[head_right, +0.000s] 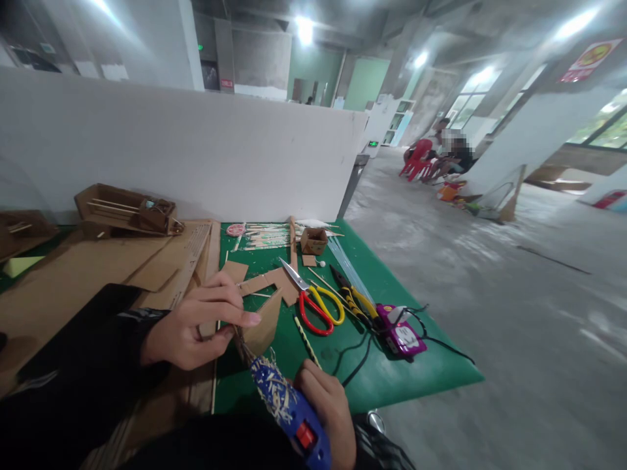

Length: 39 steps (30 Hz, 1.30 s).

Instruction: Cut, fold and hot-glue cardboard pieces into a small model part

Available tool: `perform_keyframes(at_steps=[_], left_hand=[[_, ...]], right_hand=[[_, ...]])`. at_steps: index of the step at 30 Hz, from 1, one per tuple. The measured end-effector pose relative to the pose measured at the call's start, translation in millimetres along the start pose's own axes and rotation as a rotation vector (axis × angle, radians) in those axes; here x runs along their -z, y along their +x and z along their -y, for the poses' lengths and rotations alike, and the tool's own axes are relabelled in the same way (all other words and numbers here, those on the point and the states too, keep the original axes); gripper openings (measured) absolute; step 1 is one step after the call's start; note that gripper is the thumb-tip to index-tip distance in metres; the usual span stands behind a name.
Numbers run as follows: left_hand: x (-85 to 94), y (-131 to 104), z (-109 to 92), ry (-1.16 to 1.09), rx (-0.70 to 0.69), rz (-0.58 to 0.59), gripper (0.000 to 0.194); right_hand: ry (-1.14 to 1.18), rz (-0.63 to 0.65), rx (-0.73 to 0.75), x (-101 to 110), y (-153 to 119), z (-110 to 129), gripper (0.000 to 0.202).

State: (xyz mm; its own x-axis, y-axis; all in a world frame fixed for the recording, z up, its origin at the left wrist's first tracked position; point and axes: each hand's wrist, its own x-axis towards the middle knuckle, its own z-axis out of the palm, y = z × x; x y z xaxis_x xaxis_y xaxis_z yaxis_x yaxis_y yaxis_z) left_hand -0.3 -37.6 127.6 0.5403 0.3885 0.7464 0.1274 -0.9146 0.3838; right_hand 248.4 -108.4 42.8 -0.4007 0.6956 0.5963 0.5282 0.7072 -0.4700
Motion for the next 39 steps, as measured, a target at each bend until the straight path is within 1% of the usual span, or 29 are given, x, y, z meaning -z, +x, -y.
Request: perform_keyframes(at_steps=[6,11,20,26,31,34,37,39], left_hand=[[0.1,0.2,-0.5,0.008,0.005,0.002,0.042],[0.2,0.7,-0.7,0.001,-0.003,0.000,0.042],[0.3,-1.6,0.7,0.010,0.011,0.007,0.044],[0.0,-1.5,0.2,0.005,0.009,0.011,0.042],[0.0,-2.4,0.2,0.008,0.008,0.010,0.042],[0.3,-2.7,0.7,0.014,0.009,0.012,0.043],[0.4,-2.6,1.3,0.013,0.014,0.012,0.043],[0.3,-2.6,1.5,0.009,0.015,0.010,0.043]], right_hand=[[0.017,0.026,0.004,1.5,0.7,0.9,0.025],[-0.001,0.017,-0.001,0.0,-1.9,-1.4,0.021],[0.010,0.060,-0.018,1.5,-3.2,-0.4,0.018],[0.011,0.053,-0.023,-0.1,-3.7,-1.4,0.021],[0.040,0.074,-0.031,1.5,-5.0,-0.4,0.020],[0.049,0.065,-0.030,0.1,-5.2,-1.6,0.020],[0.072,0.015,0.005,-3.4,-5.1,-4.2,0.019],[0.074,0.031,0.004,-5.0,-6.0,-5.4,0.019]])
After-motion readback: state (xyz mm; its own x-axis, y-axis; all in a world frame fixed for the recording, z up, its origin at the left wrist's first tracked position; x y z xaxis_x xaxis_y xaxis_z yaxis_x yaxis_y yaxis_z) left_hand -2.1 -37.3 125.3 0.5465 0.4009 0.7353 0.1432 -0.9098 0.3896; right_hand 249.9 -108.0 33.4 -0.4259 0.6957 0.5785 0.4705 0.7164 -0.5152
